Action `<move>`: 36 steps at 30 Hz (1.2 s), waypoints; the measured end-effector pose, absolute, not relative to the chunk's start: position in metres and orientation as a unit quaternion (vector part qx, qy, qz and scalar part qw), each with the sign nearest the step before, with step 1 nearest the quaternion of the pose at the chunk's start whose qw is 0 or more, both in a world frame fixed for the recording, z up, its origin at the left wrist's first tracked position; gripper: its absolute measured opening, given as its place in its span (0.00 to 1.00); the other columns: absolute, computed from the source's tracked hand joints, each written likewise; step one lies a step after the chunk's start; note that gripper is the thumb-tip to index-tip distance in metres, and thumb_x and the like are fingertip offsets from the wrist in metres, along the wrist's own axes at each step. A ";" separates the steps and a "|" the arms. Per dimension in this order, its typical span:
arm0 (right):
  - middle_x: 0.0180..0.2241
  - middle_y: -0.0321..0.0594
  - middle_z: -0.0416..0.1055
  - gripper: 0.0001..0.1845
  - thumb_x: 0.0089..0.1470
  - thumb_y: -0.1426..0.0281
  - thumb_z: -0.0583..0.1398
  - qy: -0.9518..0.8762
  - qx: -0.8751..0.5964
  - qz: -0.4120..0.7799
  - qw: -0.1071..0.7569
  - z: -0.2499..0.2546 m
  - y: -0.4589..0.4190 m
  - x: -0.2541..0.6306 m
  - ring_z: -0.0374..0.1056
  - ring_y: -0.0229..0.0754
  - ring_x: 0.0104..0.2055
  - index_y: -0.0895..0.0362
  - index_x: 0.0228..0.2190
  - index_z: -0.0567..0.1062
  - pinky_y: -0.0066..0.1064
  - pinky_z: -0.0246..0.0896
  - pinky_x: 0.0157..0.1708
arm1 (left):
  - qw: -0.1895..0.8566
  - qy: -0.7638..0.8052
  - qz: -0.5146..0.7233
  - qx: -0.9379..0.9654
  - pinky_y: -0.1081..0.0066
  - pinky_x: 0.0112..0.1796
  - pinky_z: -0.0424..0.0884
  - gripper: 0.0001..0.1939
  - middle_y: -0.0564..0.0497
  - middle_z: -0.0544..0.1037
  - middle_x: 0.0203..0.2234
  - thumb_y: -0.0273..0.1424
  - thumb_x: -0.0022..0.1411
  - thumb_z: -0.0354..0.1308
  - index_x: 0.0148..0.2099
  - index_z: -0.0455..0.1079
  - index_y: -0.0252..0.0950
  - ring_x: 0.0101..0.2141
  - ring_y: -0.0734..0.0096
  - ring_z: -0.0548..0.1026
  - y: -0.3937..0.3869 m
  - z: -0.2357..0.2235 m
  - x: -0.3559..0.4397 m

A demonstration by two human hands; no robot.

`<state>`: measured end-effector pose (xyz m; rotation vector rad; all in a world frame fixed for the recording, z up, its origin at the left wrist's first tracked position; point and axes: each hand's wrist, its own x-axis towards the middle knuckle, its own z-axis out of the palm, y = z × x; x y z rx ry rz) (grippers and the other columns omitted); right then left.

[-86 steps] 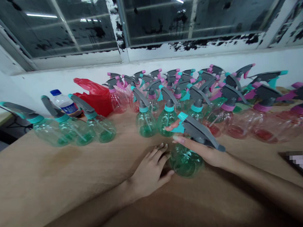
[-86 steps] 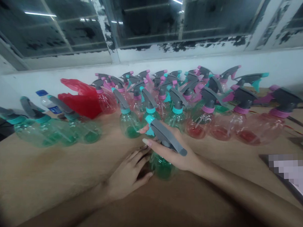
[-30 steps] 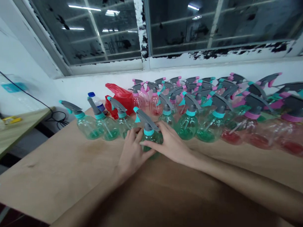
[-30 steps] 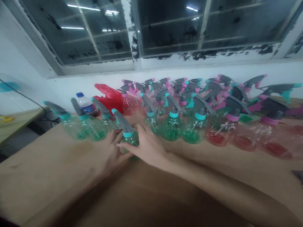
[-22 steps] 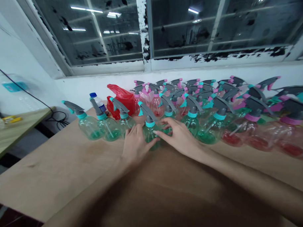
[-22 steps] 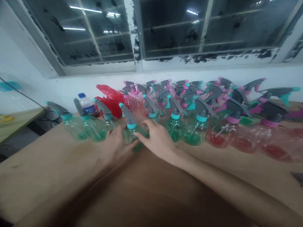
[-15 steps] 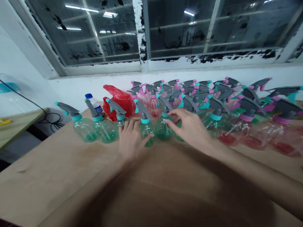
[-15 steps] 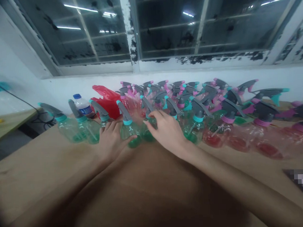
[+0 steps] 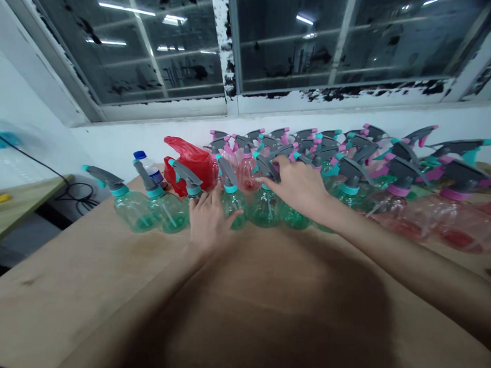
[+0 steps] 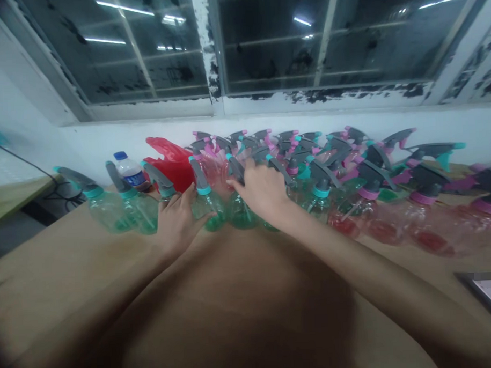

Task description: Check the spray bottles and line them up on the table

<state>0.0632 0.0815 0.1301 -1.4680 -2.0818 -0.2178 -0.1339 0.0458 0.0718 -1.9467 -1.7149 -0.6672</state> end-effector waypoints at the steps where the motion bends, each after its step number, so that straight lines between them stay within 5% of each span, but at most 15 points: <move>1: 0.29 0.55 0.75 0.27 0.56 0.56 0.57 -0.783 -0.548 -0.078 0.282 0.128 0.084 0.062 0.72 0.58 0.31 0.66 0.47 0.71 0.43 0.61 0.28 | 0.229 -0.623 -0.245 -0.707 0.55 0.44 0.63 0.35 0.38 0.76 0.45 0.41 0.59 0.64 0.61 0.55 0.30 0.47 0.47 0.72 0.047 0.071 -0.134; 7: 0.22 0.47 0.72 0.20 0.58 0.58 0.55 -0.795 -0.535 -0.088 0.271 0.124 0.091 0.061 0.70 0.49 0.27 0.61 0.37 0.78 0.40 0.61 0.28 | 0.230 -0.614 -0.243 -0.715 0.54 0.45 0.63 0.40 0.36 0.75 0.46 0.41 0.59 0.63 0.64 0.49 0.27 0.48 0.46 0.71 0.048 0.066 -0.136; 16: 0.21 0.48 0.72 0.20 0.58 0.58 0.55 -0.820 -0.517 -0.107 0.219 0.134 0.075 0.068 0.70 0.50 0.25 0.61 0.30 0.79 0.41 0.60 0.25 | 0.204 -0.567 -0.289 -0.744 0.52 0.49 0.63 0.35 0.35 0.69 0.51 0.45 0.63 0.56 0.64 0.51 0.29 0.52 0.46 0.67 0.011 0.067 -0.134; 21: 0.21 0.51 0.73 0.23 0.57 0.55 0.54 -0.836 -0.506 -0.109 0.183 0.138 0.040 0.087 0.71 0.54 0.25 0.61 0.28 0.77 0.38 0.54 0.20 | 0.067 -0.531 -0.314 -0.784 0.53 0.49 0.66 0.31 0.42 0.68 0.52 0.46 0.65 0.53 0.64 0.52 0.39 0.52 0.52 0.68 -0.011 0.055 -0.117; 26: 0.19 0.43 0.71 0.19 0.57 0.56 0.54 -0.836 -0.509 -0.085 0.187 0.137 -0.002 0.106 0.69 0.50 0.21 0.57 0.28 0.73 0.35 0.50 0.19 | -0.090 -0.507 -0.293 -0.806 0.51 0.53 0.62 0.44 0.38 0.61 0.59 0.48 0.57 0.61 0.66 0.45 0.37 0.58 0.50 0.61 -0.026 0.046 -0.085; 32: 0.38 0.45 0.70 0.18 0.53 0.52 0.59 -0.857 -0.425 0.008 0.293 0.111 -0.017 0.143 0.68 0.51 0.43 0.55 0.34 0.68 0.40 0.64 0.38 | -0.201 -0.456 -0.310 -0.810 0.46 0.52 0.63 0.44 0.39 0.63 0.57 0.44 0.56 0.65 0.66 0.45 0.41 0.57 0.46 0.62 -0.035 0.033 -0.053; 36: 0.53 0.48 0.64 0.38 0.45 0.52 0.65 -0.834 -0.405 0.152 0.341 0.089 -0.016 0.167 0.64 0.54 0.52 0.53 0.53 0.59 0.45 0.64 0.46 | -0.237 -0.400 -0.317 -0.826 0.44 0.53 0.59 0.45 0.39 0.60 0.59 0.43 0.54 0.66 0.66 0.45 0.42 0.58 0.46 0.61 -0.037 0.025 -0.032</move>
